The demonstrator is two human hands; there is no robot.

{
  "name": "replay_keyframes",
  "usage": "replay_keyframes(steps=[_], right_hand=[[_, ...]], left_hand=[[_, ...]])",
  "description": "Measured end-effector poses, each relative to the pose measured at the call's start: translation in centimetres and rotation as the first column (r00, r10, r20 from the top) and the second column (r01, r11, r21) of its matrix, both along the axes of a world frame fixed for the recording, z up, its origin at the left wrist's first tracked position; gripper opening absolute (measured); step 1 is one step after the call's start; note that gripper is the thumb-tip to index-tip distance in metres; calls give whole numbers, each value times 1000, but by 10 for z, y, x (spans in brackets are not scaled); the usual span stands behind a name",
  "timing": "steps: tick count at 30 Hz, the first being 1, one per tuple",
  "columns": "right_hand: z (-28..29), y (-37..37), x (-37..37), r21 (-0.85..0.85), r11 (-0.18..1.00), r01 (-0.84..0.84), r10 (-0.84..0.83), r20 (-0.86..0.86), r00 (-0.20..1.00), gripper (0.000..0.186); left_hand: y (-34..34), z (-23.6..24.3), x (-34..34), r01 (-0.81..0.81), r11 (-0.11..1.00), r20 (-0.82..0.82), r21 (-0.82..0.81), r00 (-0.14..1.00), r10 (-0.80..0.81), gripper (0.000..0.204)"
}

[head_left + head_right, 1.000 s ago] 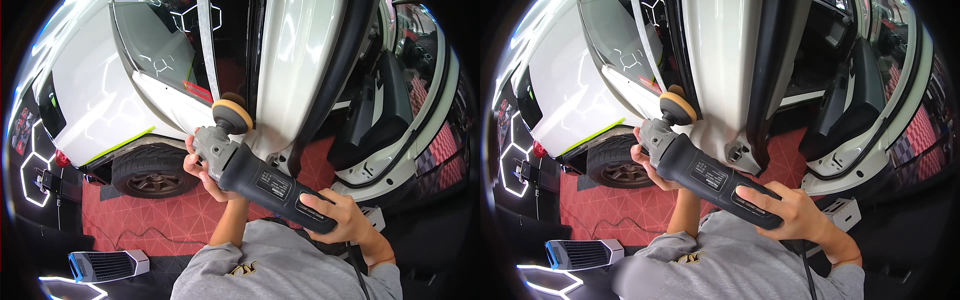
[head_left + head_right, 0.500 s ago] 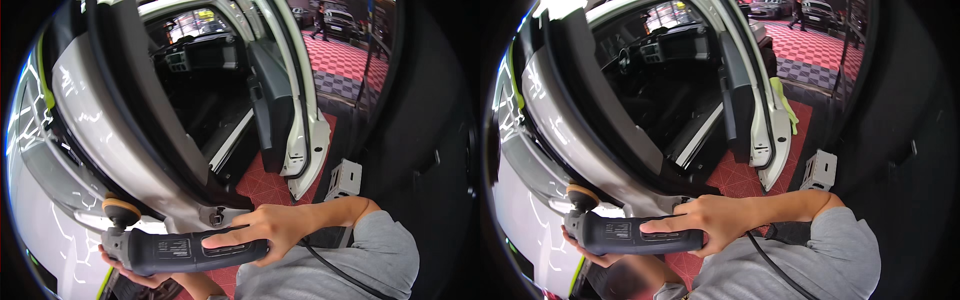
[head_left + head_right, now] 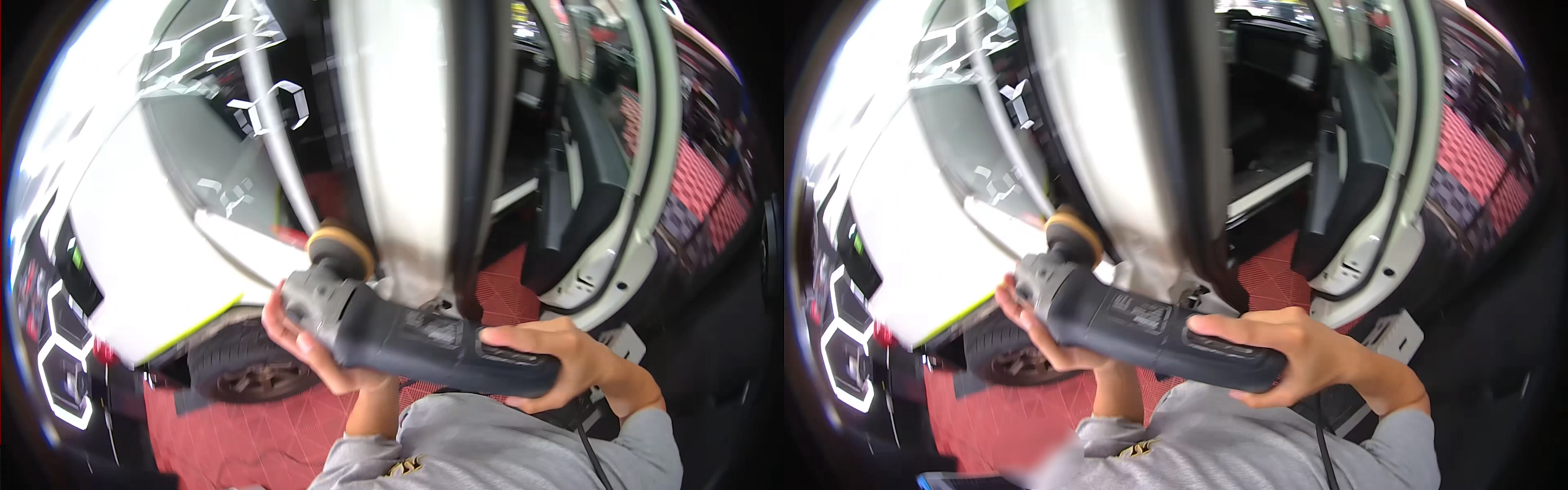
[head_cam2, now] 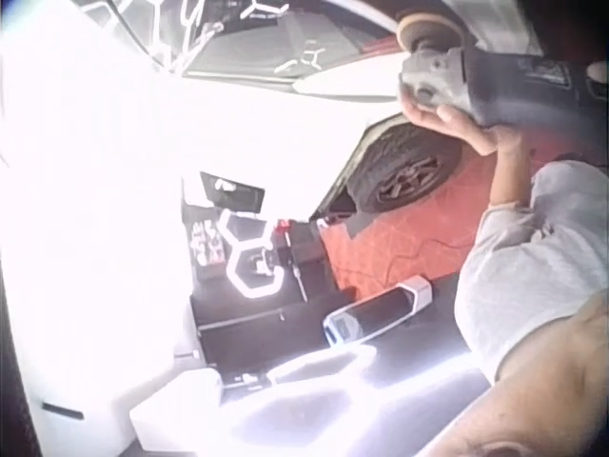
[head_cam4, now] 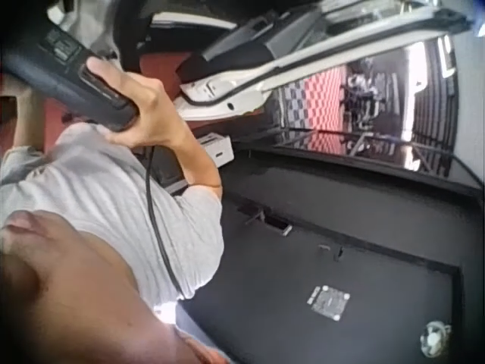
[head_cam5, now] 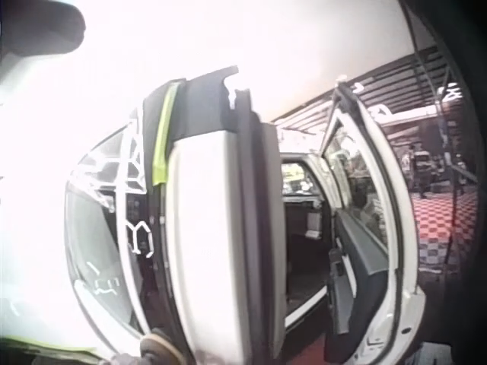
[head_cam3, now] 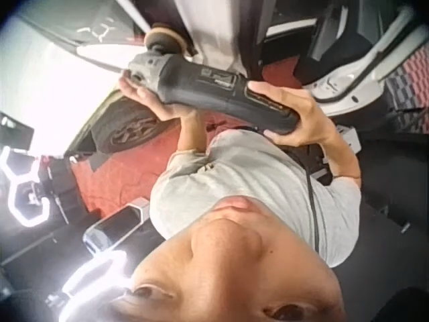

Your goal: Polishing a white car door with a power polisher.

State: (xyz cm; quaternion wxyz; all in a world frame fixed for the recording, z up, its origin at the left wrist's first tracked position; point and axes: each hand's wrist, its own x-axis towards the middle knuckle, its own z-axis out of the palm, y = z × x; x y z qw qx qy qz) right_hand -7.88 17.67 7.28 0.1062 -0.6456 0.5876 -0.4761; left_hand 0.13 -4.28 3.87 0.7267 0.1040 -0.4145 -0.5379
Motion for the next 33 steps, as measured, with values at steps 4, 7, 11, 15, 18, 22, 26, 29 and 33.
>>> replay_keyframes(steps=[4,7,11,15,18,22,26,29,33], right_hand=[[26,-8,6,-73,997,36,-43,-95,995,75],[45,-12,11,-133,990,47,-67,-145,987,74],[65,-12,9,-239,965,106,-148,-167,975,75],[97,4,5,-198,965,172,-187,-59,981,98],[106,-11,-18,-388,916,104,-161,-116,980,102],[137,-24,-32,-366,929,-44,-81,-320,944,103],[153,-35,-23,-503,864,26,-184,-267,946,103],[168,-26,-15,-472,849,239,-390,-253,885,104],[181,-29,-18,-526,827,197,-374,-253,892,103]], left_hand=[[-13,35,3,107,989,-235,-106,963,-129,63],[-31,54,-3,35,960,-159,-279,984,-82,57],[-56,89,-27,-622,322,-406,-714,742,534,58],[-37,145,-37,-400,677,-364,-618,909,205,52],[-20,180,-25,53,875,-299,-481,929,-220,40],[-38,212,-17,386,767,-237,-512,795,-559,18],[-64,245,-20,474,575,-105,-667,704,-702,12],[-55,270,-23,424,608,-151,-671,726,-671,15],[-30,273,-33,232,527,-101,-818,843,-528,44]])
